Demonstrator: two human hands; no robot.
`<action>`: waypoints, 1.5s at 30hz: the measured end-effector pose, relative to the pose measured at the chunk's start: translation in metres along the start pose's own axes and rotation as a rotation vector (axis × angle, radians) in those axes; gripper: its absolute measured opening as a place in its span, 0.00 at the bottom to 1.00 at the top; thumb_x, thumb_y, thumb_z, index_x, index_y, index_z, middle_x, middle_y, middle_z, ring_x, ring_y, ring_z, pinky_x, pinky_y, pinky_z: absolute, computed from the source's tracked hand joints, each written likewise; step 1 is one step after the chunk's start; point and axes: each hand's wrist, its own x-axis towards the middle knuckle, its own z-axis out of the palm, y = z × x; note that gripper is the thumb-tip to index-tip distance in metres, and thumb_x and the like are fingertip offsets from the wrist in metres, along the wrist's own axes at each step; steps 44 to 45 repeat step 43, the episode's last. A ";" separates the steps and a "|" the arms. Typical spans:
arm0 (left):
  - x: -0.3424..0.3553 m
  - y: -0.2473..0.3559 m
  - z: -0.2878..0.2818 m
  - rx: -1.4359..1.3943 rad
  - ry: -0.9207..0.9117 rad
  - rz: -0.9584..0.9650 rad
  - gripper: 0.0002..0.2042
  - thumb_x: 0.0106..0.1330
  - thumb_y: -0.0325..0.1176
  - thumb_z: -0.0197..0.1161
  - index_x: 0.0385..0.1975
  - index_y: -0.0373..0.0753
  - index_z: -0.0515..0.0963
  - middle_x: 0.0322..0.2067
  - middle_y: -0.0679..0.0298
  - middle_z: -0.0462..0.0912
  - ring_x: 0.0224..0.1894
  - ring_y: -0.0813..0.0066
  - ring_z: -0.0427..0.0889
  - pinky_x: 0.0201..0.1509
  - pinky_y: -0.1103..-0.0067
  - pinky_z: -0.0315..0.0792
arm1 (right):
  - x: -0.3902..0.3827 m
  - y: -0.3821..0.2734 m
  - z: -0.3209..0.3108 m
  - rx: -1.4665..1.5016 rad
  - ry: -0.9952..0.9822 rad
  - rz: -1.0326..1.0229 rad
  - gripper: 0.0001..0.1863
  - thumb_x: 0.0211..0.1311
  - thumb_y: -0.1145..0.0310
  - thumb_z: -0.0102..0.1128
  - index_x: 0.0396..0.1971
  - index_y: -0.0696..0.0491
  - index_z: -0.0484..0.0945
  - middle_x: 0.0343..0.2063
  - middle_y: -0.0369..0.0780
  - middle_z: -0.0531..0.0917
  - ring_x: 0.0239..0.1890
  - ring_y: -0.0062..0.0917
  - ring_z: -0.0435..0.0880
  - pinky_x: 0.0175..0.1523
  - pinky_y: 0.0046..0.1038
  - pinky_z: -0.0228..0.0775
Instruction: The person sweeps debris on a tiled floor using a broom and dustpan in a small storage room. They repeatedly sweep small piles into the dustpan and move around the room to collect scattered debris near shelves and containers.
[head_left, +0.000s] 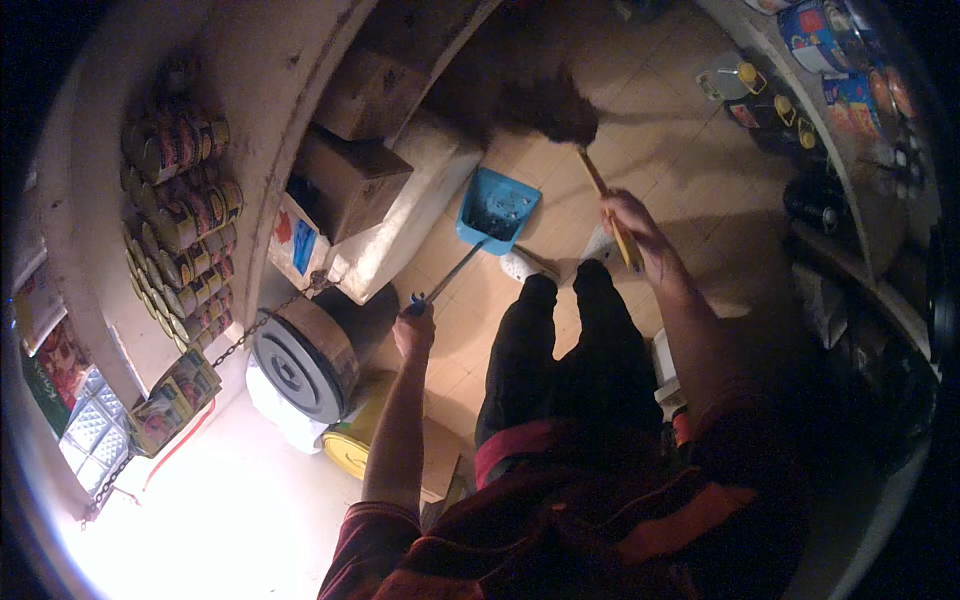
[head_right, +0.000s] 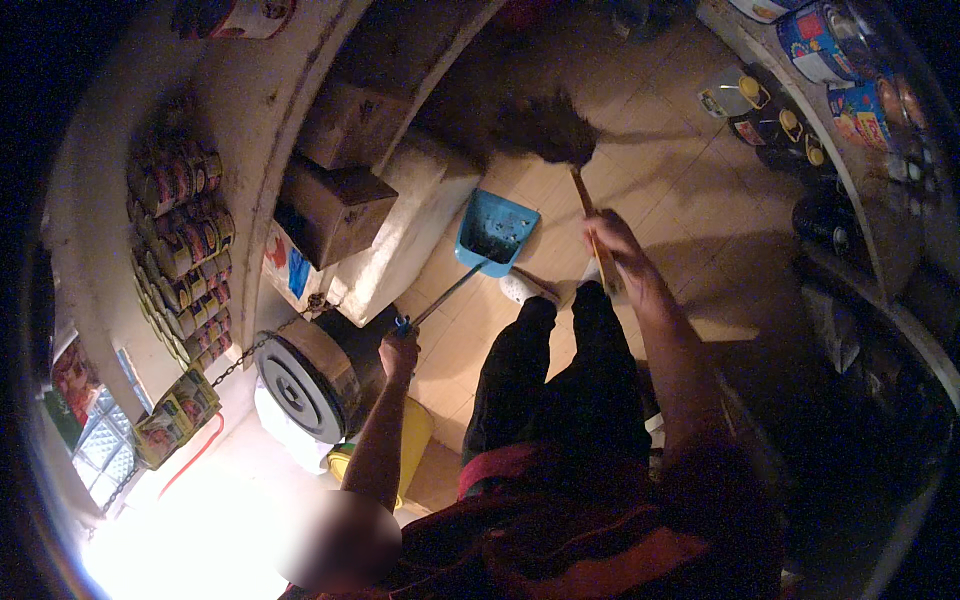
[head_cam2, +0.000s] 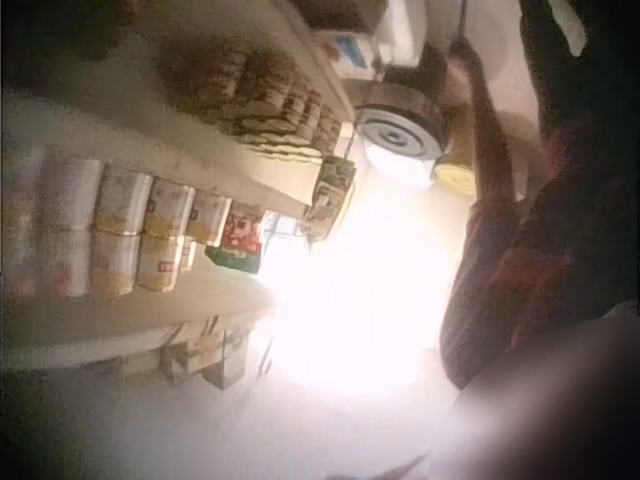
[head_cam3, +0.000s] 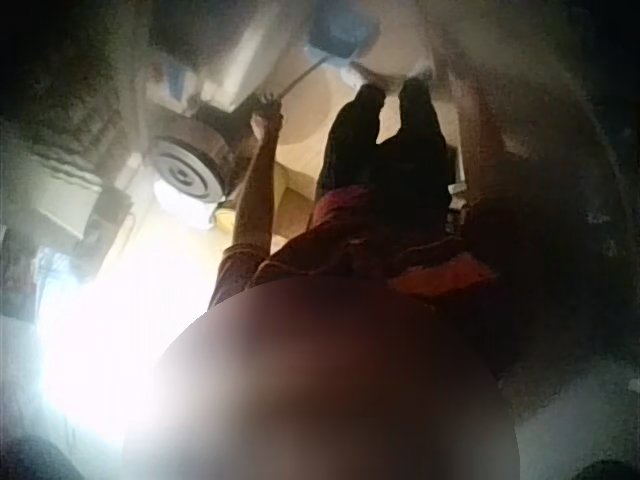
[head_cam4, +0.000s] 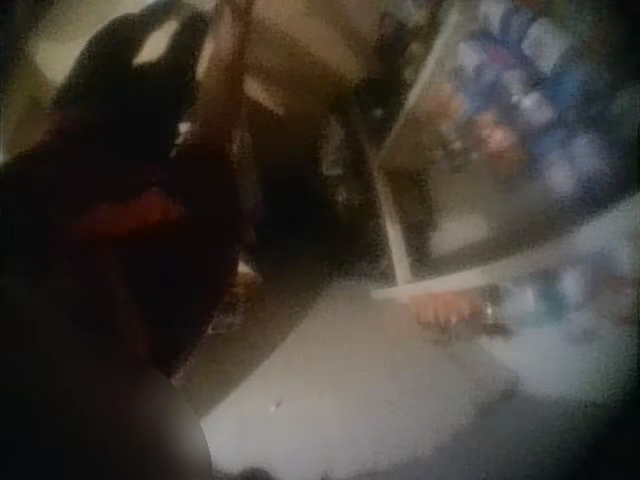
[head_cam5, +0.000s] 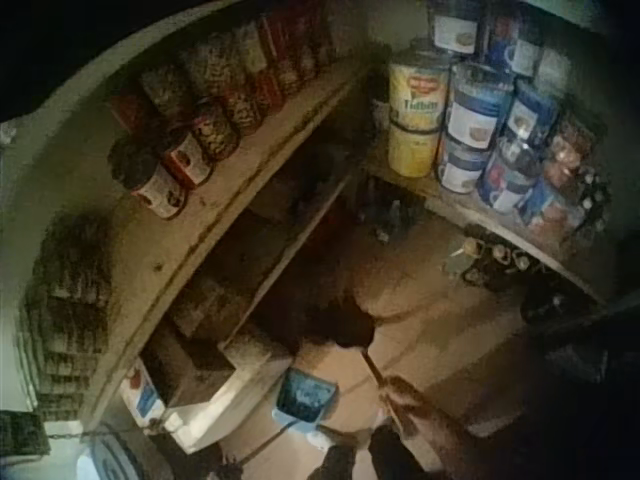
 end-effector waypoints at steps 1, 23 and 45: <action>-0.001 0.000 0.004 -0.035 -0.005 0.013 0.16 0.52 0.47 0.61 0.33 0.42 0.81 0.22 0.58 0.82 0.28 0.65 0.82 0.35 0.69 0.73 | -0.023 0.000 -0.002 0.087 -0.021 -0.031 0.09 0.56 0.66 0.54 0.33 0.54 0.68 0.15 0.35 0.72 0.13 0.19 0.71 0.18 0.23 0.64; 0.038 -0.125 -0.062 -0.358 -0.267 0.302 0.17 0.55 0.38 0.64 0.40 0.33 0.75 0.21 0.65 0.78 0.21 0.81 0.74 0.25 0.81 0.68 | 0.090 0.079 0.239 0.100 0.379 -0.135 0.25 0.55 0.66 0.59 0.52 0.50 0.62 0.21 0.37 0.75 0.18 0.22 0.74 0.19 0.25 0.69; 0.079 -0.094 -0.028 0.078 -0.013 0.889 0.15 0.54 0.38 0.62 0.31 0.31 0.75 0.30 0.43 0.79 0.38 0.48 0.79 0.40 0.63 0.71 | -0.053 0.283 0.214 0.164 0.274 -0.473 0.13 0.53 0.65 0.57 0.36 0.54 0.69 0.18 0.38 0.73 0.16 0.24 0.73 0.20 0.24 0.66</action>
